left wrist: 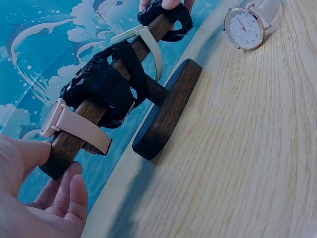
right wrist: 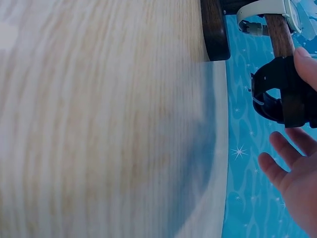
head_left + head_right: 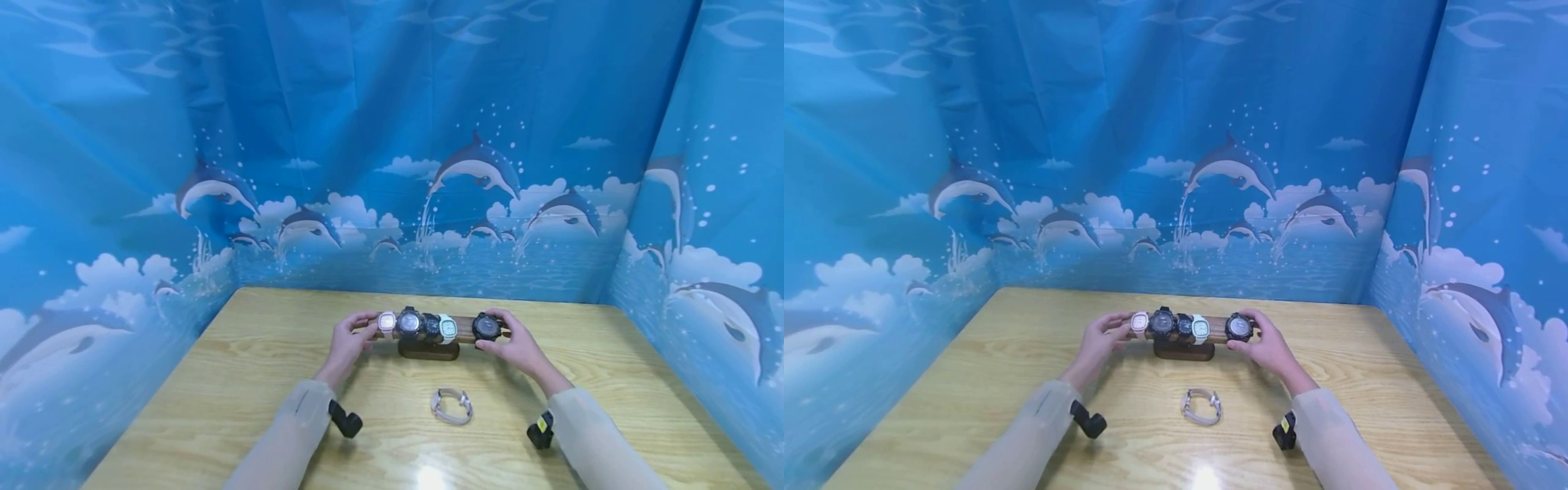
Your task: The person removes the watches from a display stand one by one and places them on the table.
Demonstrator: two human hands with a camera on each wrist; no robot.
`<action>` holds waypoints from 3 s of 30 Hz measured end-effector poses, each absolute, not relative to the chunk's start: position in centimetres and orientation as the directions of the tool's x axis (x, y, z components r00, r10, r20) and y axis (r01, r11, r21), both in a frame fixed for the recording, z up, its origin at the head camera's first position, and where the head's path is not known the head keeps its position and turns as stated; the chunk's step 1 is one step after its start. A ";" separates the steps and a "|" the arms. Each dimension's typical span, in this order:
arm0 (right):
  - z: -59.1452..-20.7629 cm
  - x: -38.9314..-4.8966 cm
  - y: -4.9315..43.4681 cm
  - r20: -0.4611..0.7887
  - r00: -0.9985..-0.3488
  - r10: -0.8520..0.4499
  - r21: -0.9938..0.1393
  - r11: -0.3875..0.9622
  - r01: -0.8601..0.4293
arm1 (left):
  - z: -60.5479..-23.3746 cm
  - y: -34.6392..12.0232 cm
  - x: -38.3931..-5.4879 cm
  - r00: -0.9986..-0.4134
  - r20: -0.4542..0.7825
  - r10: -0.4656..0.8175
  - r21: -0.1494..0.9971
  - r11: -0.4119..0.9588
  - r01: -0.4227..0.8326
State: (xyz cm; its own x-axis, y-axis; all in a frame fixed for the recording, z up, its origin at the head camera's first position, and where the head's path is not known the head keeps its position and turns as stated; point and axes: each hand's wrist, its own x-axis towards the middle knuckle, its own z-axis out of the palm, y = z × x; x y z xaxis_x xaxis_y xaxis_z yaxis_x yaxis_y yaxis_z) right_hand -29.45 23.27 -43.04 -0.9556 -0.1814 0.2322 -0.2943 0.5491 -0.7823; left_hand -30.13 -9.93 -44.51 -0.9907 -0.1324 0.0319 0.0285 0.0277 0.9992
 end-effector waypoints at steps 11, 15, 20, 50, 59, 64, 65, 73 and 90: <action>-43.5 -28.9 23.8 0.241 -0.958 -0.155 -0.822 0.493 -0.286 | -44.6 -9.9 -30.1 -0.990 0.027 -0.139 0.999 0.023 0.024; -44.0 -28.9 24.0 0.249 -0.957 -0.148 -0.822 0.491 -0.290 | -44.5 -9.9 -30.0 -0.991 0.022 -0.132 0.999 0.027 0.019; -44.1 -28.6 24.5 0.276 -0.951 -0.143 -0.807 0.503 -0.310 | -44.5 -9.9 -30.0 -0.992 0.015 -0.129 1.000 0.024 0.012; -44.2 -26.6 25.9 0.258 -0.961 -0.100 -0.791 0.549 -0.270 | -44.6 -10.0 -29.9 -0.992 0.021 -0.127 1.000 0.021 0.019; -44.1 -26.1 25.9 0.285 -0.952 -0.113 -0.765 0.572 -0.297 | -44.4 -10.0 -29.8 -0.992 0.007 -0.123 1.000 0.021 0.004; -44.1 -25.9 25.9 0.324 -0.937 -0.130 -0.742 0.580 -0.337 | -44.4 -10.0 -29.8 -0.992 0.005 -0.122 1.000 0.025 0.002; -44.1 -25.8 25.9 0.332 -0.934 -0.134 -0.735 0.585 -0.345 | -44.4 -10.0 -29.8 -0.993 0.007 -0.121 1.000 0.024 0.004; -44.1 -25.5 25.9 0.351 -0.927 -0.132 -0.725 0.588 -0.358 | -44.4 -10.0 -29.8 -0.993 0.005 -0.122 1.000 0.020 0.003; -43.6 -24.3 25.2 0.466 -0.873 -0.145 -0.639 0.627 -0.446 | -44.4 -9.9 -29.8 -0.991 0.020 -0.132 1.000 0.013 0.019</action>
State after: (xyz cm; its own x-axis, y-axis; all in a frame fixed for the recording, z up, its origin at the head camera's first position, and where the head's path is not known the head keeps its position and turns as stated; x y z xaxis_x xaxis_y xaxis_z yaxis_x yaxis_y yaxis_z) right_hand -24.30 25.23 -43.61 -0.8728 -0.1453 0.4660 -0.4457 0.6267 -0.6393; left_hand -29.76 -9.88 -44.39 -0.9911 -0.1316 0.0203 0.0187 0.0129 0.9997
